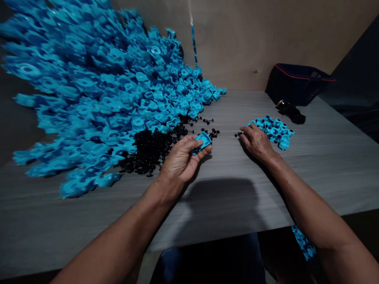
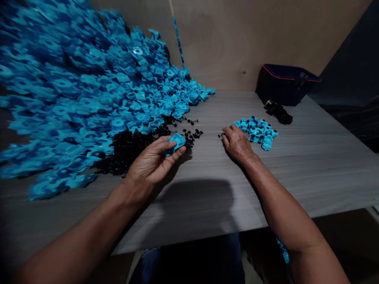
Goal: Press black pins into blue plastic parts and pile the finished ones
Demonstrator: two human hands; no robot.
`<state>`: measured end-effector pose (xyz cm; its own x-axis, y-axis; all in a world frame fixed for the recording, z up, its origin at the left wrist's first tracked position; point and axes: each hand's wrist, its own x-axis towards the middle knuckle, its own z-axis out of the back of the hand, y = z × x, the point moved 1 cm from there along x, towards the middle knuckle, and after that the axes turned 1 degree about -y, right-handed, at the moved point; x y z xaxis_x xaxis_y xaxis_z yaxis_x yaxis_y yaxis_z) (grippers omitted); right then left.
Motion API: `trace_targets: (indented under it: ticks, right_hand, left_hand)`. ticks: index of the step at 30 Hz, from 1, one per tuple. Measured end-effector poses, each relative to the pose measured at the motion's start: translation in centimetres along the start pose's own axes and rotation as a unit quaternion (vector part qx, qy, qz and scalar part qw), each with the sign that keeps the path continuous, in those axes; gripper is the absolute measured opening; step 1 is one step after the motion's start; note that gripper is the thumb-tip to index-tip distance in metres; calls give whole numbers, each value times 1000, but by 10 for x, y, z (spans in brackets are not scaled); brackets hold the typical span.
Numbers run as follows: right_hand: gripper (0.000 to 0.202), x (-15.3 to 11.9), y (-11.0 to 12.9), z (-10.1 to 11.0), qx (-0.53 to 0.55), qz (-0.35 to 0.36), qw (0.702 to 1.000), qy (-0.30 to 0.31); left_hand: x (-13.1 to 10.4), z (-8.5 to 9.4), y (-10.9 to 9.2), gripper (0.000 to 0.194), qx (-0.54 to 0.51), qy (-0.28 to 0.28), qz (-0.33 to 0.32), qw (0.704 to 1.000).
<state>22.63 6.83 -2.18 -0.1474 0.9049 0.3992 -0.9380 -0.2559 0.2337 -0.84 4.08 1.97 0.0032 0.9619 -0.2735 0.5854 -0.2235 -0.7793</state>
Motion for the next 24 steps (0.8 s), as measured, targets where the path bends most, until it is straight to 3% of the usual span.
trace_targets:
  ticks: [7,16,21,24]
  right_hand:
    - [20,-2,-4,-16,70,32,997,24]
    - [17,-6,12,-7,147,15,986,76]
    - [15,-8,13,-5,135,44,988,56]
    - [11,-8,15,-3,165,27,986,27]
  left_hand:
    - [-6,2,10,24,24,87,60,994]
    - [-8,0,18,14,0,71,44,996]
    - [-12,0,20,18,21,86,37,995]
    - [-12,0,20,18,40,93,23,995]
